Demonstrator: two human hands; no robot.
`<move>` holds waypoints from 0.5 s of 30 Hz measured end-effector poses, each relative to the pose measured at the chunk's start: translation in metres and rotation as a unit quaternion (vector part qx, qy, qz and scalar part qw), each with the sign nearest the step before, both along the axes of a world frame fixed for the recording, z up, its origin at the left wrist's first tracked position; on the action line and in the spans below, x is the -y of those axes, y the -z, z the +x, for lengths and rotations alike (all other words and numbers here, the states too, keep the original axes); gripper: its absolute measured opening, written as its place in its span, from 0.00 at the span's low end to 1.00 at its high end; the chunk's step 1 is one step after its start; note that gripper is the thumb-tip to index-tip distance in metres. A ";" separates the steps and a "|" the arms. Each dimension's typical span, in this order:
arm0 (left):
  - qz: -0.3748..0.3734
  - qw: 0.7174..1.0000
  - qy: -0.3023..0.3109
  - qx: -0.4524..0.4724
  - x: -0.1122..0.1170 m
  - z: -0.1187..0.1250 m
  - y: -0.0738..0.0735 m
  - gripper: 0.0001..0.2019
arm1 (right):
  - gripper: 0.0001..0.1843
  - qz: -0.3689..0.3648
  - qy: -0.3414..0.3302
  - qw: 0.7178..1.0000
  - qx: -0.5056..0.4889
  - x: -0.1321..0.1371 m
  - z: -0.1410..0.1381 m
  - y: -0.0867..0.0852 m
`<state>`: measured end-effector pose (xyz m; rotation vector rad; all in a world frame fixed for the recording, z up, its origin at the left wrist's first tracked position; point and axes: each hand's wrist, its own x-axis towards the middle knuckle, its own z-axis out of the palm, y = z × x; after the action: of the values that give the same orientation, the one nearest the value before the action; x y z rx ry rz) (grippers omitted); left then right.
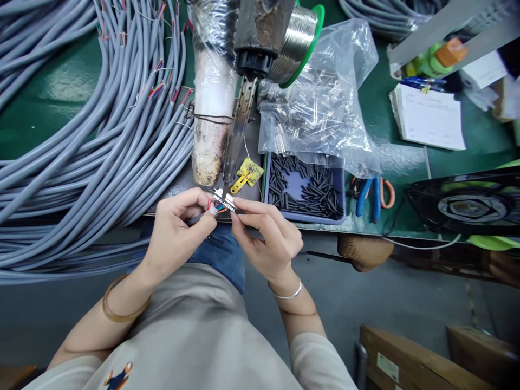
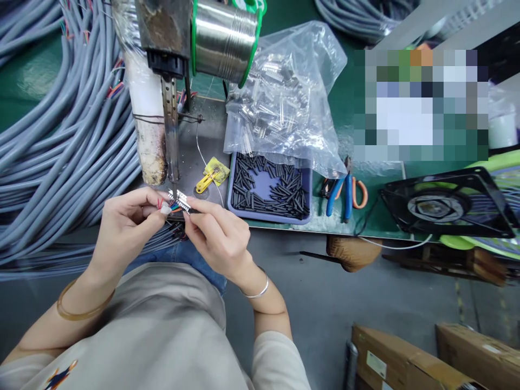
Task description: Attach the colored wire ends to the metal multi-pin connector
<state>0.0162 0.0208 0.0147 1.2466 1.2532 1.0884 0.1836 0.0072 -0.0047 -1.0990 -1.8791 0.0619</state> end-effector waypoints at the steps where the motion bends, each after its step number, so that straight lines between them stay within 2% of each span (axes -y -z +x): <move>1: -0.004 1.000 0.002 0.005 0.000 -0.001 0.000 0.06 | 0.10 -0.011 -0.005 1.000 -0.015 -0.001 0.001 0.000; 5: -0.024 0.999 -0.001 0.031 0.001 -0.003 0.001 0.06 | 0.09 -0.060 -0.026 0.995 -0.071 -0.003 0.001 0.001; 15: -0.016 0.999 -0.013 0.031 0.001 0.001 0.004 0.06 | 0.07 -0.050 -0.024 0.996 -0.063 -0.003 0.001 0.004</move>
<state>0.0167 0.0203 0.0107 1.1672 1.2376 1.1134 0.1847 0.0101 -0.0088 -1.0929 -1.8054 0.2499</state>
